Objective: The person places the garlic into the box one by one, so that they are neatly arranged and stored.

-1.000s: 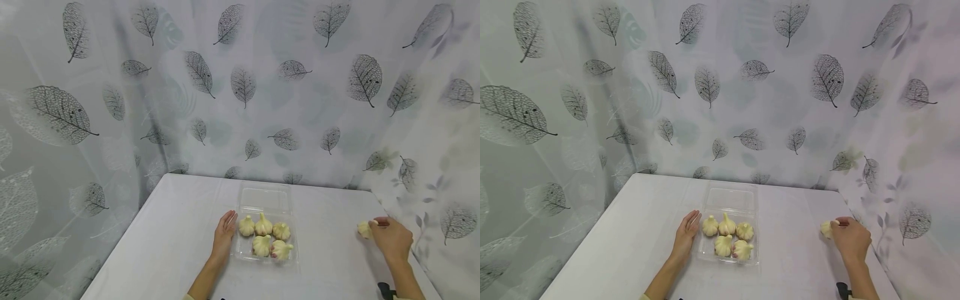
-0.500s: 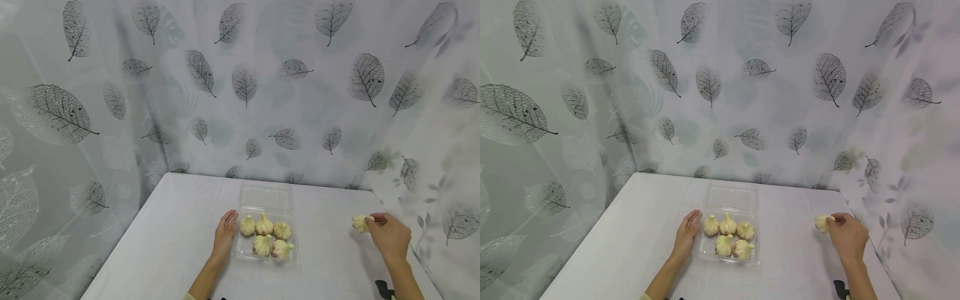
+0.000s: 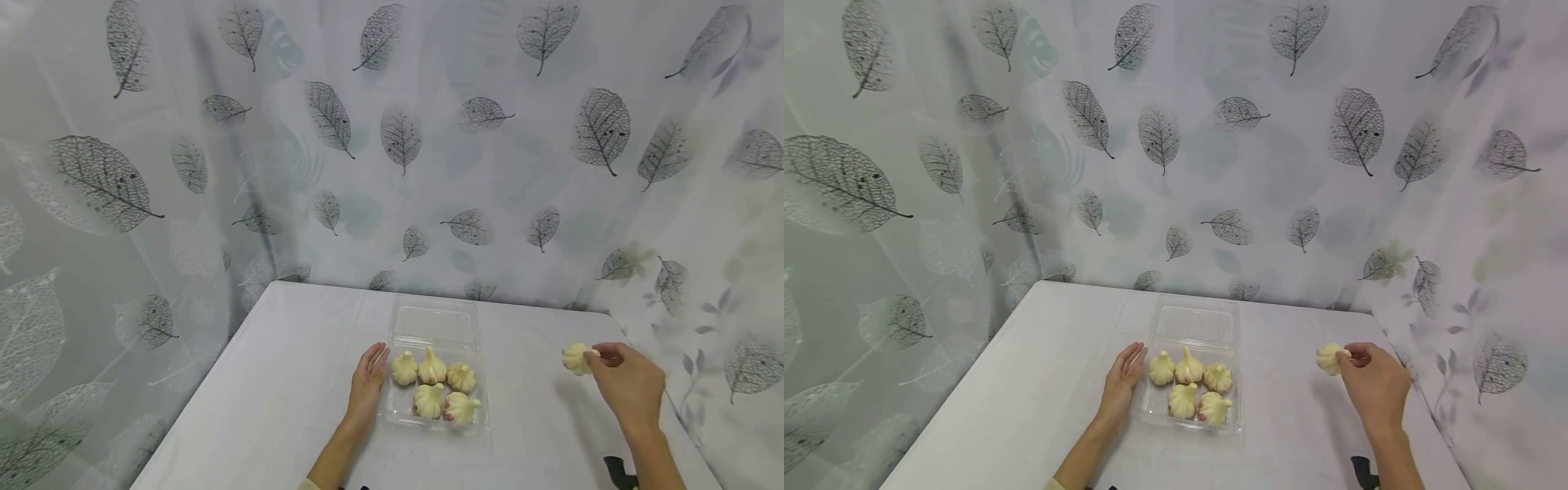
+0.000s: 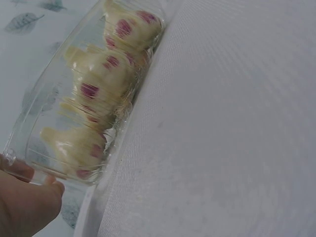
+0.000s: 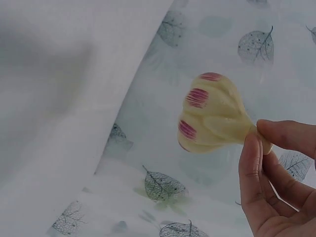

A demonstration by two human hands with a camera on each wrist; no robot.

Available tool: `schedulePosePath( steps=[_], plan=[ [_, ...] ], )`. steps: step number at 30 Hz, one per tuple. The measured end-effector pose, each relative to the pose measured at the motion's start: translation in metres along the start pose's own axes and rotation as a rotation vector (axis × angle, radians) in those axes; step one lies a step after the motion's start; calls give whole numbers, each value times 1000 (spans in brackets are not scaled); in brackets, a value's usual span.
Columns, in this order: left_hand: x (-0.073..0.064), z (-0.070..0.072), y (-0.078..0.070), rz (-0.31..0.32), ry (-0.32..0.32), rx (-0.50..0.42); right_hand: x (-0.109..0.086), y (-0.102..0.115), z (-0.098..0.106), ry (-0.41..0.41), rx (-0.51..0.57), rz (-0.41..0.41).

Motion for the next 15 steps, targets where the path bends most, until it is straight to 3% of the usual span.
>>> schedulePosePath(
  steps=[15],
  plan=[
    [-1,-1,-1,3,1,9,-8,24,-2,17,58,30]
  ],
)
Point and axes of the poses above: each hand's wrist, its own x-axis towards the middle knuckle, its own z-axis out of the back of the hand, y = z × x, the point moved 8 cm from there along x, towards the middle knuckle, and after that the axes turned 5 degrees about -x, right-handed, at the moved point
